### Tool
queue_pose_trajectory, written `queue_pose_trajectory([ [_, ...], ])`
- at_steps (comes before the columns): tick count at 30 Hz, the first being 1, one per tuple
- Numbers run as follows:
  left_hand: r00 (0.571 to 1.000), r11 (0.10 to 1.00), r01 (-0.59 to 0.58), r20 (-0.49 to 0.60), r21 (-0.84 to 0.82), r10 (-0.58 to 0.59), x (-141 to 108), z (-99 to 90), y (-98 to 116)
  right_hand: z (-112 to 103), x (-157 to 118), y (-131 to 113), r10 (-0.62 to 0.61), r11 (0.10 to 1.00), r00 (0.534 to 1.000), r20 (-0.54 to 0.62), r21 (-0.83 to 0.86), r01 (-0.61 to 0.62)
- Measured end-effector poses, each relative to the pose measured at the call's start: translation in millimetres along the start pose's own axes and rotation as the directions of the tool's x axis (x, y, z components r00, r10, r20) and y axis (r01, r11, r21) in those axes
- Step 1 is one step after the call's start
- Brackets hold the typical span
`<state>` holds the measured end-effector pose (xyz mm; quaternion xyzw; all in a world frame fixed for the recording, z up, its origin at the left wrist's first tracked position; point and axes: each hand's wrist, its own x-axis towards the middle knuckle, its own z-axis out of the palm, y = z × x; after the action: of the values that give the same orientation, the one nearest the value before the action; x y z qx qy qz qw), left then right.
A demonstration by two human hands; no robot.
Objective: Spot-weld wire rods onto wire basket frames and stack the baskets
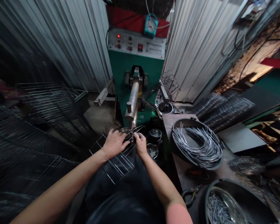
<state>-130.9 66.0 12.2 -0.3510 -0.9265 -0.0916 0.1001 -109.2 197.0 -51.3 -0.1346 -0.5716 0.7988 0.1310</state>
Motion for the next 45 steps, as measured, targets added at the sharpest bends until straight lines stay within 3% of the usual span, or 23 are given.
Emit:
queue_pose_trajectory([
  [7,0.997,0.999,0.046,0.055,0.018,-0.047,7.4,-0.3,-4.1,3.2,7.7,-2.5,0.015,0.999,1.0,-0.013,-0.032,-0.016],
  [12,0.983,0.995,0.093,0.155,0.027,-0.096,16.2,-5.8,-3.7,5.1,13.3,-3.7,0.008,0.999,1.0,-0.02,-0.036,-0.009],
  [19,0.956,0.987,0.157,0.249,0.015,-0.156,24.6,-12.9,-3.3,8.5,21.4,0.7,0.071,0.996,0.997,-0.035,0.064,-0.069],
  [22,0.956,0.986,0.164,0.245,0.016,-0.163,24.0,-10.9,-2.0,-0.9,13.4,-2.8,0.12,0.992,0.992,0.03,0.021,-0.121],
  [24,0.96,0.985,0.169,0.222,0.02,-0.169,22.5,-8.7,-0.8,-12.0,-3.1,-7.2,0.153,0.987,0.977,0.149,-0.078,-0.143],
  [27,0.964,0.982,0.187,0.187,0.024,-0.188,19.8,-7.0,0.6,-28.3,-37.9,-11.6,0.228,0.952,0.902,0.368,-0.28,-0.126],
  [29,0.962,0.978,0.205,0.176,0.033,-0.207,18.7,-7.5,0.7,-33.9,-57.3,-10.6,0.246,0.925,0.864,0.439,-0.373,-0.074],
  [33,0.954,0.97,0.234,0.175,0.068,-0.242,20.1,-10.5,-0.4,-30.6,-69.0,-1.6,0.188,0.913,0.875,0.446,-0.408,0.011],
  [45,0.935,0.959,0.264,0.218,0.104,-0.281,29.5,-11.9,-10.0,-21.7,-55.1,6.1,0.145,0.915,0.907,0.396,-0.403,0.03],
])
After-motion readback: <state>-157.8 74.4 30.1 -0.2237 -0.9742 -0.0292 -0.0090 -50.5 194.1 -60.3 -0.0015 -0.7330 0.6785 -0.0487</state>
